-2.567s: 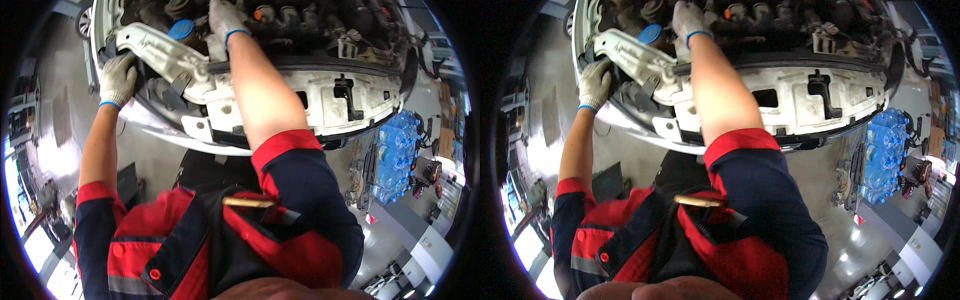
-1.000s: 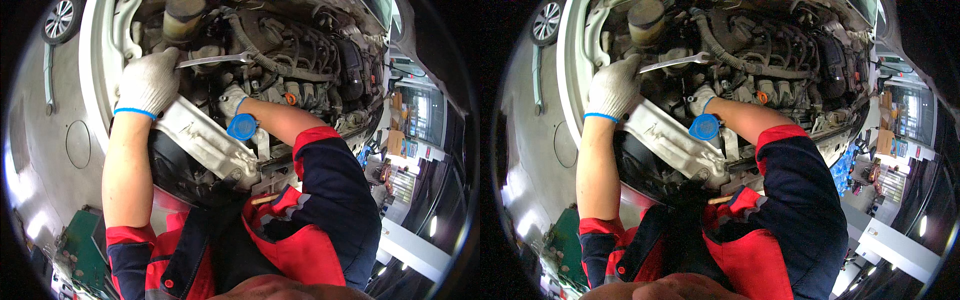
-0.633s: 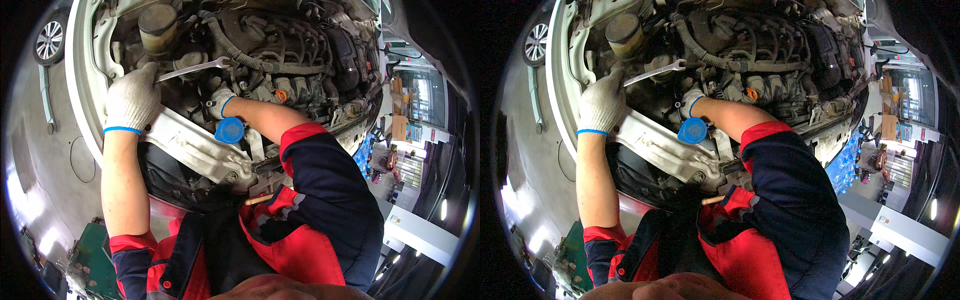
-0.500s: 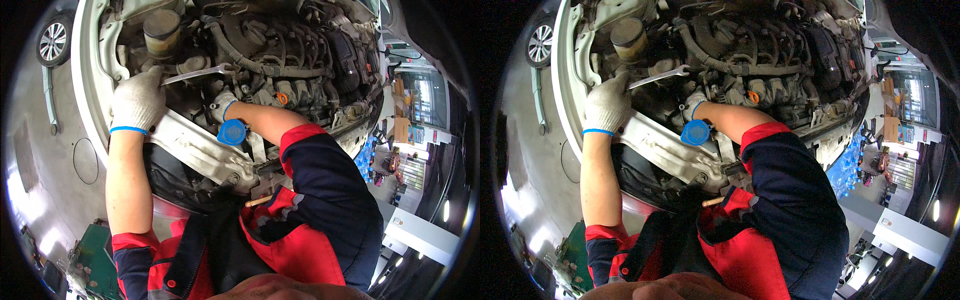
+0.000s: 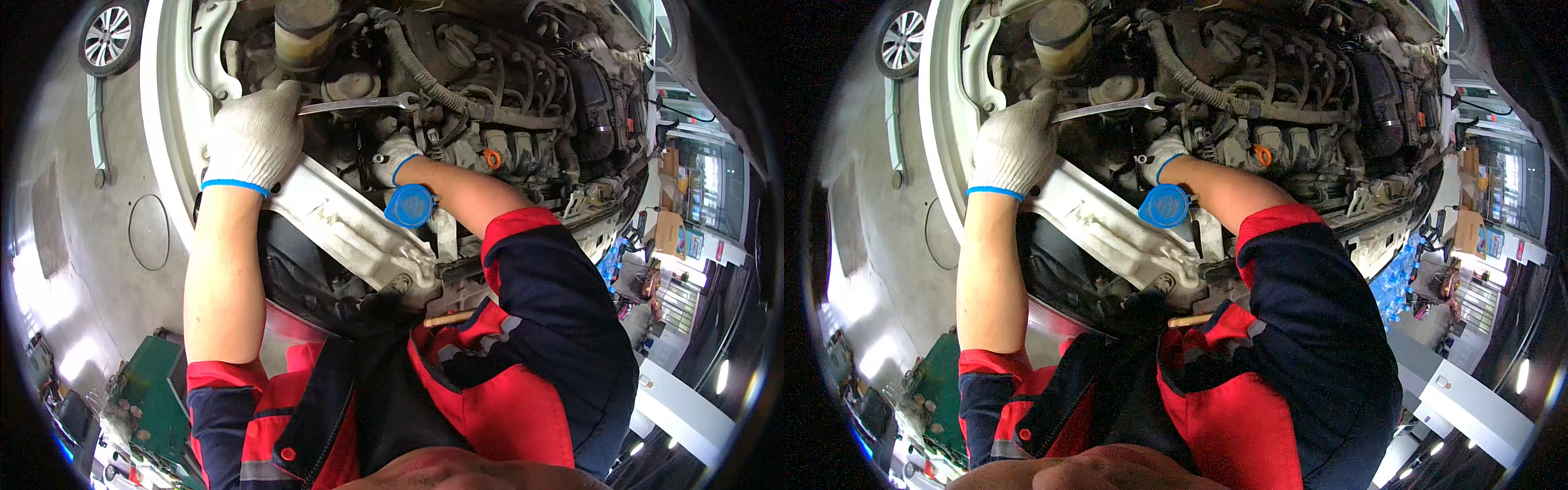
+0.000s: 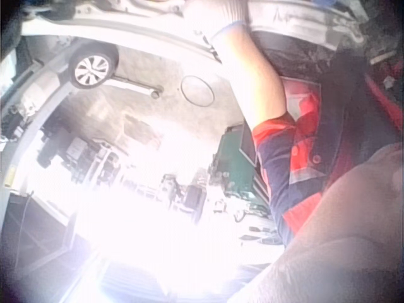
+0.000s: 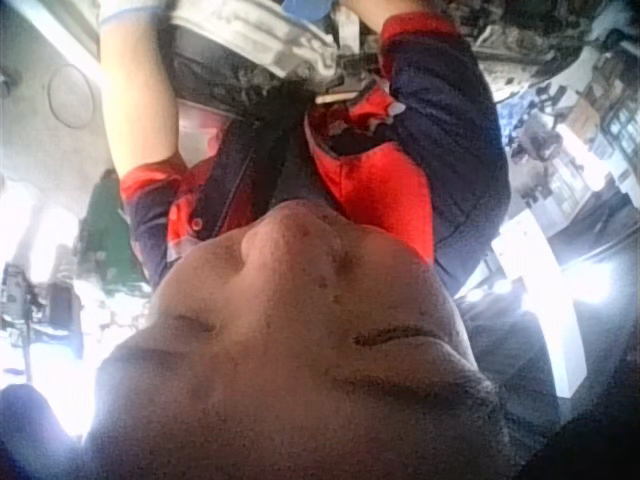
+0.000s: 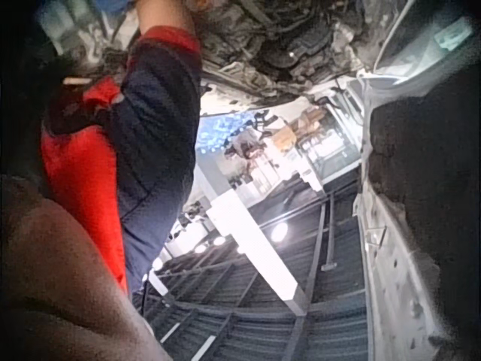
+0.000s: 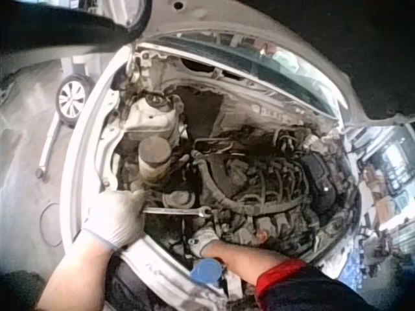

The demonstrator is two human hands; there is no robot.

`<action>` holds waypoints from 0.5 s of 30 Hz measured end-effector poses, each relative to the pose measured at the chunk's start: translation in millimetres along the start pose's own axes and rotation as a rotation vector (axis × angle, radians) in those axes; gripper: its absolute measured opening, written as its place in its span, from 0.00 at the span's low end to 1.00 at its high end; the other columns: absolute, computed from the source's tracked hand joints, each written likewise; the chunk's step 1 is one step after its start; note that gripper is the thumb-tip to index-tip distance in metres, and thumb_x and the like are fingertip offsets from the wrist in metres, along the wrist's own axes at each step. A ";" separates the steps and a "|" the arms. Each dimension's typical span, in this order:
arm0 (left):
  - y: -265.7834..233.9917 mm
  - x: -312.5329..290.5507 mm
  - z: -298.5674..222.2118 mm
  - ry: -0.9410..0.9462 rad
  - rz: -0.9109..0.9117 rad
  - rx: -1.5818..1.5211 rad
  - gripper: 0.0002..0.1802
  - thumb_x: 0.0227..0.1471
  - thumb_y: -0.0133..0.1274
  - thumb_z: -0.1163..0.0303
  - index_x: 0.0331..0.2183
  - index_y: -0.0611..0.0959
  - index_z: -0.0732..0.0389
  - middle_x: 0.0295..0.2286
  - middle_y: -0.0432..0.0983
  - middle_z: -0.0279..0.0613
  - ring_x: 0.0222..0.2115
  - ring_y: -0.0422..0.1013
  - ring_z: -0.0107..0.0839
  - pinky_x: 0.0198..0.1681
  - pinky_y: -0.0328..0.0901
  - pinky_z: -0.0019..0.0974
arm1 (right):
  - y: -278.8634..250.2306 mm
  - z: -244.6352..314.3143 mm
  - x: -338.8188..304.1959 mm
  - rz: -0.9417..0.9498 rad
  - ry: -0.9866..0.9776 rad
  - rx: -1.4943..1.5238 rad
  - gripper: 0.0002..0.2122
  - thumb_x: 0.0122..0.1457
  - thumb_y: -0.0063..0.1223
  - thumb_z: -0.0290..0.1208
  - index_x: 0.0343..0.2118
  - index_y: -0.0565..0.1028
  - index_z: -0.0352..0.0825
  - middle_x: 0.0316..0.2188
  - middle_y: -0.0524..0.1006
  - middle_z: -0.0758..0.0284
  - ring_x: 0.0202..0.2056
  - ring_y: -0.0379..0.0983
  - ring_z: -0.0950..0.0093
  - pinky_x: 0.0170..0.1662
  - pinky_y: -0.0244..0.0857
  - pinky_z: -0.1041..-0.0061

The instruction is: The person works on a car's front brake assembly, using a wrench to loosen bolts and remove the brake caliper. They then handle brake pads and other components, placing them on the floor and reattaching parts to the wheel hub area.

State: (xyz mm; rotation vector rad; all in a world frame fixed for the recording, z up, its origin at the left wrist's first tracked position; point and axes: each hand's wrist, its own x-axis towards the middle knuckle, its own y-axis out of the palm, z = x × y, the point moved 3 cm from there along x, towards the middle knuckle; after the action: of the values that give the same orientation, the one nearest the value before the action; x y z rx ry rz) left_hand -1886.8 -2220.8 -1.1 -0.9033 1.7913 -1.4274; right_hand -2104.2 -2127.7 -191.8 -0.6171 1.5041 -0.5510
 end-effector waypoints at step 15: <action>-5.4 -2.8 -4.4 0.012 -0.048 -0.025 0.11 0.57 0.47 0.68 0.39 0.82 0.58 0.30 0.82 0.50 0.34 0.80 0.51 0.38 0.74 0.50 | 36.8 -3.4 25.0 0.114 -0.341 -0.347 0.12 0.49 0.56 0.37 0.28 0.85 0.34 0.33 0.83 0.54 0.35 0.82 0.60 0.38 0.75 0.59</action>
State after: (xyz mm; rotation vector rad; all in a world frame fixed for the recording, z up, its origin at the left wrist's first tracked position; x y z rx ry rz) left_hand -1888.3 -2217.1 5.1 -0.9581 1.8114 -1.4459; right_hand -2109.0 -2117.7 -235.1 -0.8415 1.3062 -0.0854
